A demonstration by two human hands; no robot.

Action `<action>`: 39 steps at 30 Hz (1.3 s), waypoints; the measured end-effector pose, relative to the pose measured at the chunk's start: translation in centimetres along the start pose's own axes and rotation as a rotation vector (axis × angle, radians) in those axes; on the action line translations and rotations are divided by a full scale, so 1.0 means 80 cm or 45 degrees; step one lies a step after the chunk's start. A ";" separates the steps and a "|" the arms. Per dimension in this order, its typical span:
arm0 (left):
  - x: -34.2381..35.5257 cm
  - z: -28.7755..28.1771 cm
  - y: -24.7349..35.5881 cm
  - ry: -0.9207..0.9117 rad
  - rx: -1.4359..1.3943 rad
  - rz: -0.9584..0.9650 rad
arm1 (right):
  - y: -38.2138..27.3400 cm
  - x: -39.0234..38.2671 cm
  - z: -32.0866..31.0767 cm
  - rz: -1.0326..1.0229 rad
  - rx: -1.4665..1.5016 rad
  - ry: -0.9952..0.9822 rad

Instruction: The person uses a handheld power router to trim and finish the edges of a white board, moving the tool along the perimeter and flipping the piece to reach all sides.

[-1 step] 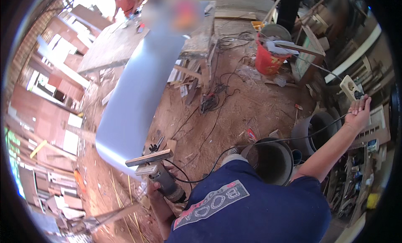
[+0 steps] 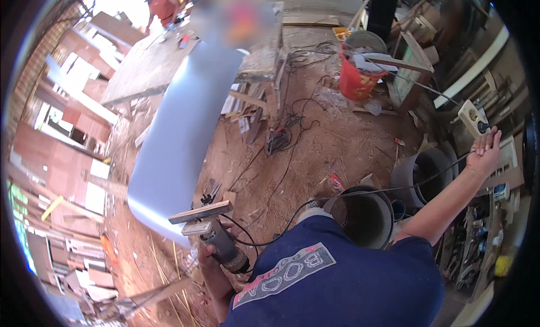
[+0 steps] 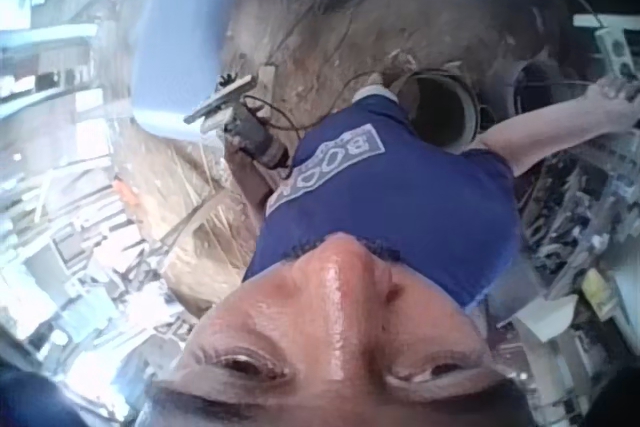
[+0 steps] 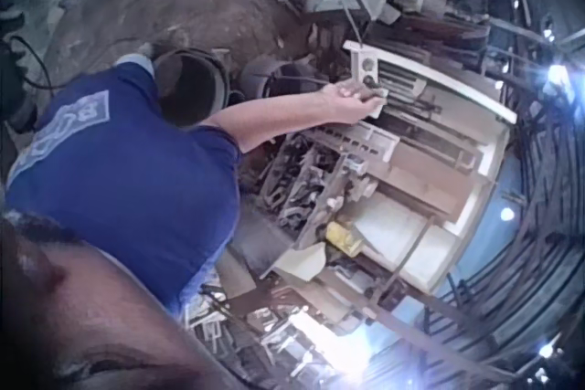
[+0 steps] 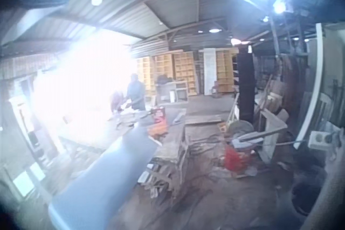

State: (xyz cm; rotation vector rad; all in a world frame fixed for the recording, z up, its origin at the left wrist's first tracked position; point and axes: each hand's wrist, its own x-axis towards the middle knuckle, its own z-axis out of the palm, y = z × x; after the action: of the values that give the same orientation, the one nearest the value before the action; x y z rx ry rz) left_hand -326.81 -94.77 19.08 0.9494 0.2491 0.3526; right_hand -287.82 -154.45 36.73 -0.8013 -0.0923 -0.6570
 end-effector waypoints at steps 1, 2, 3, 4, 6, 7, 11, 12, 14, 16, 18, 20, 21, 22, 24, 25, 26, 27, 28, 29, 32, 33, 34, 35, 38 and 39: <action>0.030 0.011 -0.005 -0.047 -0.015 -0.027 | -0.012 0.016 -0.012 0.000 -0.032 0.027; 0.060 0.018 -0.008 -0.071 -0.008 -0.043 | -0.025 0.046 -0.047 -0.014 -0.038 -0.072; 0.091 0.023 -0.014 -0.126 -0.014 -0.104 | -0.042 0.039 -0.038 -0.068 -0.215 0.175; 0.122 0.031 -0.022 -0.180 -0.019 -0.164 | -0.063 0.049 -0.063 -0.103 -0.218 0.178; 0.187 0.053 -0.037 -0.277 -0.018 -0.238 | -0.112 0.068 -0.110 -0.155 -0.267 0.159; 0.220 0.066 -0.046 -0.351 -0.012 -0.303 | -0.130 0.071 -0.130 -0.164 -0.313 0.154; 0.337 0.121 -0.089 -0.488 0.022 -0.444 | -0.156 0.062 -0.202 -0.156 -0.303 0.209; 0.361 0.128 -0.100 -0.515 0.033 -0.472 | -0.153 0.054 -0.198 -0.149 -0.311 0.215; 0.407 0.150 -0.115 -0.566 0.056 -0.582 | -0.142 0.037 -0.180 -0.224 -0.396 0.373; 0.449 0.177 -0.124 -0.627 0.079 -0.656 | -0.126 0.033 -0.168 -0.215 -0.452 0.426; 0.499 0.180 -0.140 -0.682 0.059 -0.701 | -0.076 0.036 -0.087 -0.295 -0.562 0.766; 0.549 0.188 -0.153 -0.725 0.006 -0.749 | -0.057 0.049 -0.073 -0.253 -0.639 0.642; 0.572 0.196 -0.156 -0.733 -0.005 -0.754 | -0.045 0.059 -0.061 -0.196 -0.704 0.517; 0.594 0.201 -0.158 -0.703 0.007 -0.718 | -0.026 0.071 -0.048 -0.209 -0.807 0.641; 0.653 0.202 -0.167 -0.687 0.000 -0.683 | 0.001 0.097 -0.015 -0.221 -0.799 0.495; 0.685 0.198 -0.175 -0.681 -0.038 -0.662 | 0.015 0.110 0.003 -0.212 -0.782 0.350; 0.717 0.202 -0.177 -0.679 -0.077 -0.627 | 0.026 0.128 0.022 -0.212 -0.791 0.307; 0.749 0.204 -0.176 -0.686 -0.093 -0.614 | 0.038 0.144 0.040 -0.210 -0.800 0.267; 0.781 0.207 -0.174 -0.665 -0.051 -0.588 | 0.055 0.163 0.059 -0.222 -0.772 0.196; 0.807 0.210 -0.169 -0.635 -0.003 -0.575 | 0.073 0.182 0.084 -0.220 -0.748 0.132; 0.892 0.231 -0.160 -0.629 0.009 -0.518 | 0.149 0.251 0.182 -0.359 -0.800 0.185; 0.919 0.231 -0.154 -0.618 0.010 -0.524 | 0.180 0.271 0.217 -0.430 -0.811 0.344; 0.948 0.232 -0.148 -0.631 -0.020 -0.526 | 0.189 0.307 0.212 -0.373 -0.775 -0.019; 0.972 0.232 -0.144 -0.638 -0.047 -0.540 | 0.209 0.336 0.227 -0.354 -0.786 -0.014; 1.046 0.253 -0.137 -0.615 -0.002 -0.510 | 0.307 0.433 0.305 -0.299 -0.571 -0.068; 1.068 0.258 -0.138 -0.606 0.008 -0.517 | 0.341 0.473 0.334 -0.279 -0.481 -0.088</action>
State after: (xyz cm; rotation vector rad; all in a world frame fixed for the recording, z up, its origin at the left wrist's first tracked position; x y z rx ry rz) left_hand -239.24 -81.87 16.96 0.9360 0.0026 -0.2484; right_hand -237.44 -141.37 50.10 -1.1897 -0.1219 -0.8686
